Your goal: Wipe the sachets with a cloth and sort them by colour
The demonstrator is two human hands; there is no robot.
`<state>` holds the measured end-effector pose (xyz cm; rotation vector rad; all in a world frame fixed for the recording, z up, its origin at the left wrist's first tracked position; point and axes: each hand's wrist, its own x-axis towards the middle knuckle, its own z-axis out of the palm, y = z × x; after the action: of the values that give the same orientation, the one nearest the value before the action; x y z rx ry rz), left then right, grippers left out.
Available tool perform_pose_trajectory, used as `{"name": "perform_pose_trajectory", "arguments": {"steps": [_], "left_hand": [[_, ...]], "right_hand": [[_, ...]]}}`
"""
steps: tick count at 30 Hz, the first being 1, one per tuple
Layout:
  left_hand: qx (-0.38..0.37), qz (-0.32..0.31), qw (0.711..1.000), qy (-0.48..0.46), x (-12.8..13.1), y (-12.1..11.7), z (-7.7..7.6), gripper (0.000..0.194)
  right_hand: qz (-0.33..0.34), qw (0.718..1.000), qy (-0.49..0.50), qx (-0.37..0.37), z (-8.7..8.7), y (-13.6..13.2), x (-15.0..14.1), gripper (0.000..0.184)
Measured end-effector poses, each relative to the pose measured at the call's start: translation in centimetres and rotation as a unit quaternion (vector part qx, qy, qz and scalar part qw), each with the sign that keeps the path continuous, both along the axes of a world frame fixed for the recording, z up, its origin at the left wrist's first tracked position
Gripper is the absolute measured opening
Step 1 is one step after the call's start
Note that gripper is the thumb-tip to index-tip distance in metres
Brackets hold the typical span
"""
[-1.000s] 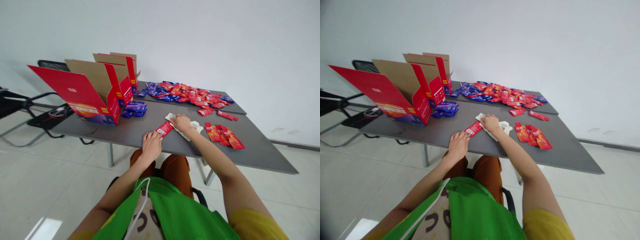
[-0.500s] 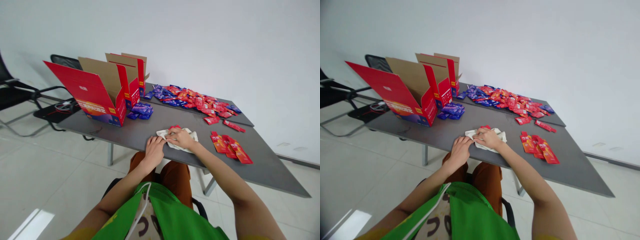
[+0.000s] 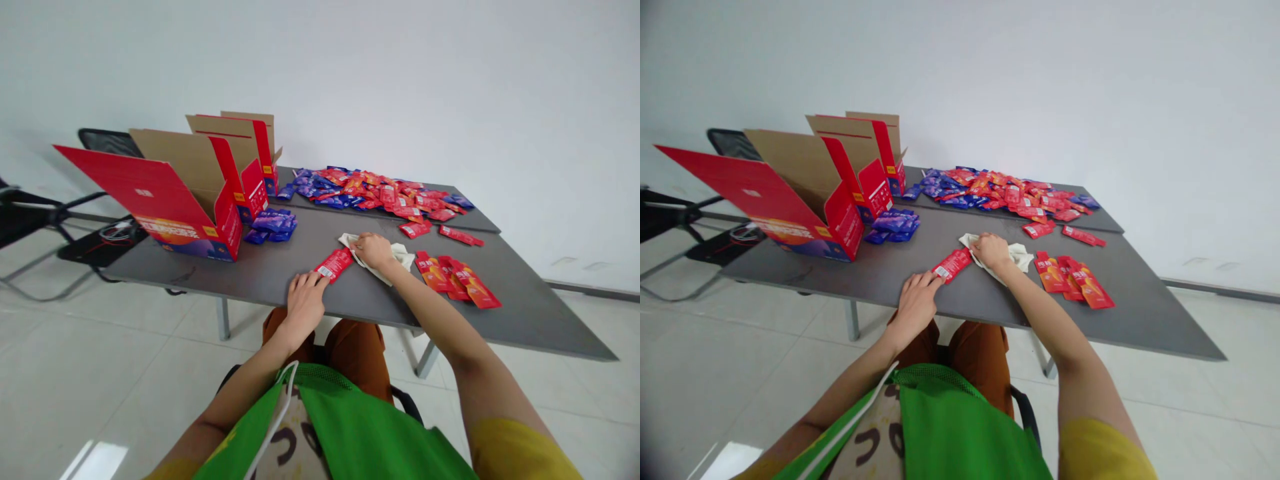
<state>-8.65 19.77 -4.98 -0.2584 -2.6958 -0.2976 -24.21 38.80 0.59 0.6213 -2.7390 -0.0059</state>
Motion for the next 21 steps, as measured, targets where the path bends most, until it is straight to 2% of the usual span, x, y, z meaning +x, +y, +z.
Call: {"name": "perform_pose_trajectory", "arguments": {"steps": [1,3,6,9,11,13,17,21], "left_hand": [[-0.003,0.001,1.0,-0.001,0.0,-0.1,-0.1,0.048],[-0.006,0.004,1.0,-0.002,-0.1,-0.2,-0.3,0.05],[-0.011,-0.003,1.0,0.002,-0.2,-0.4,-0.5,0.052],[-0.024,-0.009,1.0,0.006,-0.3,-0.5,-0.5,0.049],[-0.028,-0.006,1.0,0.007,-0.3,-0.6,-0.5,0.046],[-0.026,-0.012,1.0,0.005,-0.2,-0.7,-0.5,0.045],[-0.017,-0.022,1.0,-0.001,-0.1,-0.3,-0.1,0.044],[-0.016,0.032,0.999,0.0,-1.7,1.3,1.4,0.032]], "right_hand": [[-0.001,1.0,0.003,-0.022,0.2,0.5,0.0,0.04],[0.039,0.996,0.021,-0.071,0.6,1.0,0.6,0.041],[0.169,0.978,0.034,-0.114,0.6,0.3,2.5,0.043],[0.313,0.947,0.008,-0.067,-0.2,-1.5,4.0,0.041],[0.364,0.931,-0.003,-0.02,-1.0,-2.5,4.2,0.041],[0.36,0.933,-0.004,0.001,-1.6,-2.9,3.5,0.04],[0.259,0.966,0.0,0.006,-1.7,-1.7,0.8,0.04],[0.149,0.988,0.018,0.018,-1.2,0.7,-1.7,0.038]]}}
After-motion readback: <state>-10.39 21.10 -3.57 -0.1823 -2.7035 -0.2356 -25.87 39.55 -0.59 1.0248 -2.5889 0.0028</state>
